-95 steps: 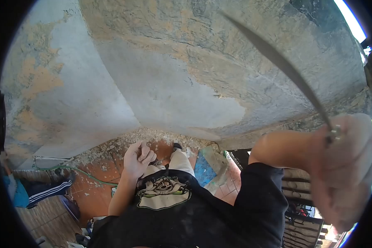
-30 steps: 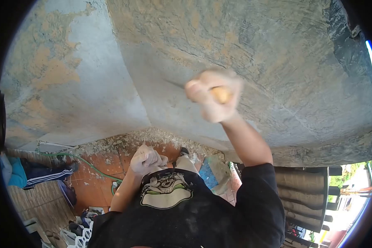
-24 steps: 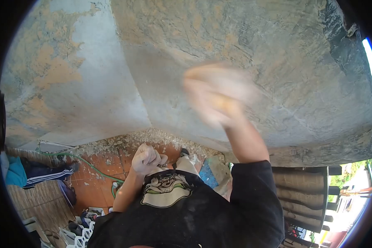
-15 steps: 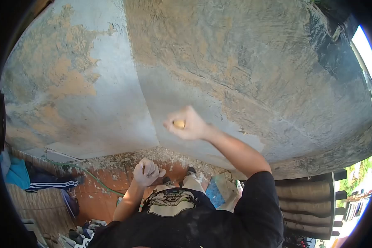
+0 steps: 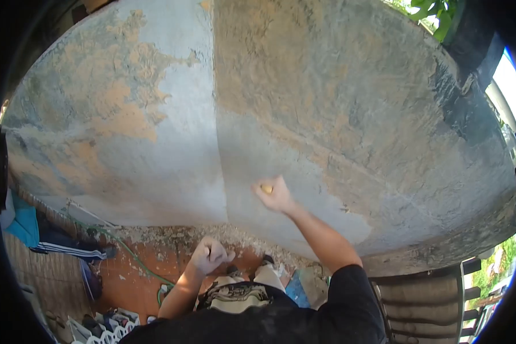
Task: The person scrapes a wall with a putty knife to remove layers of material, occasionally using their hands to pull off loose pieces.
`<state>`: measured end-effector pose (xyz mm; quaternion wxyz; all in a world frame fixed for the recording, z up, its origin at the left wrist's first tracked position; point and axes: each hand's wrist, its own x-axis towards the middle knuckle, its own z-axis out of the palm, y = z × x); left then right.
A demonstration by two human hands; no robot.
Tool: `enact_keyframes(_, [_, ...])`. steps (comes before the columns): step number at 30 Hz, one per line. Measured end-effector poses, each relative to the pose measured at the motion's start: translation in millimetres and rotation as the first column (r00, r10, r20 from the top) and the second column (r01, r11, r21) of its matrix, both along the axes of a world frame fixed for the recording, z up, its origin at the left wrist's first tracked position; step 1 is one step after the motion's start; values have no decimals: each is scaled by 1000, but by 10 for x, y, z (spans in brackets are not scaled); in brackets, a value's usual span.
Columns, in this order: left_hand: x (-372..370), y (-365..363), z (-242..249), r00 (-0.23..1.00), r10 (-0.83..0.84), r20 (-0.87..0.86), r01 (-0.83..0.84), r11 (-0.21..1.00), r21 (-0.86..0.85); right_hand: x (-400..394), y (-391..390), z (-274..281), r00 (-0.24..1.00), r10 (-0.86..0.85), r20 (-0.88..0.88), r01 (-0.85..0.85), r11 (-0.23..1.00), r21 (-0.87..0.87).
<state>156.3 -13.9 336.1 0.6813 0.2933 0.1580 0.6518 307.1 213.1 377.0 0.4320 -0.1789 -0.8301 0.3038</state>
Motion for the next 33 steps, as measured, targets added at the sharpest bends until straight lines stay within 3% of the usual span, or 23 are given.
enact_keyframes(1, [-20, -37, 34, 1000, 1, 4, -1, 999, -36, -24, -63, 489, 995, 48, 83, -30, 979, -204])
enact_keyframes(2, [-61, 21, 90, 993, -7, -118, 5, 1000, -16, -48, -119, 919, 996, 56, -67, -66, 984, -166])
enact_keyframes(3, [-79, 44, 122, 971, -9, -239, 11, 1000, 7, -68, -317, 1449, 965, 53, -259, -64, 997, -34])
enact_keyframes(4, [-79, 66, 137, 968, 2, -250, 1, 1000, 9, -8, -401, 1832, 798, 358, -485, -328, 933, 149])
enact_keyframes(5, [-83, 89, 135, 967, 3, -256, 14, 998, 65, 164, -537, 2208, 726, 540, -427, -458, 842, 286])
enact_keyframes(8, [2, 38, 51, 968, 25, -249, -6, 997, 75, 554, -431, 1532, 647, 343, -681, -280, 938, 206])
enact_keyframes(9, [-3, -17, 39, 967, 37, -252, -26, 999, 46, 320, -333, 1450, 872, 119, -476, -3, 971, 238])
enact_keyframes(10, [-91, -57, 64, 960, 22, -280, -9, 999, 48, 49, -187, 1342, 948, -177, -266, 264, 903, 340])
enact_keyframes(11, [-161, -67, 86, 950, 87, -299, -75, 996, 52, 72, 217, 290, 962, -266, -58, 248, 944, -218])
enact_keyframes(12, [-110, -173, 86, 946, 148, -290, -146, 989, 30, 197, 290, -278, 964, -164, 211, 220, 935, -280])
enact_keyframes(14, [-394, -29, 142, 948, 172, -266, -153, 984, 89, 11, 198, -482, 996, -31, 88, 26, 998, 55])
enact_keyframes(15, [-480, 3, 76, 938, 212, -275, -197, 977, 79, -36, -9, -368, 995, 94, -30, -86, 976, 203])
enact_keyframes(17, [-364, -127, 31, 940, 212, -268, -222, 975, -7, -65, -387, 654, 976, 192, 105, -209, 957, 199])
enact_keyframes(21, [-234, 53, 241, 964, 96, -247, -46, 978, 203, 112, -674, 2210, 808, 495, -318, -361, 844, 397])
enact_keyframes(24, [17, 72, 183, 932, 224, -284, -183, 969, 165, 549, -400, 1530, 647, 539, -539, -45, 733, 679])
enact_keyframes(25, [1, 99, 99, 956, 152, -250, -116, 982, 151, 185, -822, 2085, 751, 346, -562, -38, 873, 486])
enact_keyframes(26, [-12, 43, 35, 974, 64, -216, -45, 995, 94, 120, -375, 1490, 974, 110, -198, -9, 893, 450])
enact_keyframes(27, [-14, 17, 81, 973, 57, -224, -39, 996, 85, 91, 60, 384, 992, -108, 60, 99, 986, 134])
enact_keyframes(28, [46, -51, 139, 970, 60, -236, -57, 998, 18, 168, 112, -305, 940, -124, 317, 190, 964, -185])
enact_keyframes(29, [66, -115, 185, 966, 66, -252, -81, 995, -50, 291, 7, -896, 963, 3, 270, 20, 996, -83])
enact_keyframes(30, [-19, 11, 226, 962, 71, -265, -82, 996, -31, 140, 91, -811, 967, -2, 255, 19, 998, -65])
enact_keyframes(32, [79, -104, 216, 967, 104, -234, -110, 994, -13, 32, -245, -371, 978, 194, 71, -207, 910, 360])
enact_keyframes(33, [131, -209, 209, 971, 83, -224, -101, 992, -71, 90, -286, 29, 927, 229, 298, -246, 969, 20])
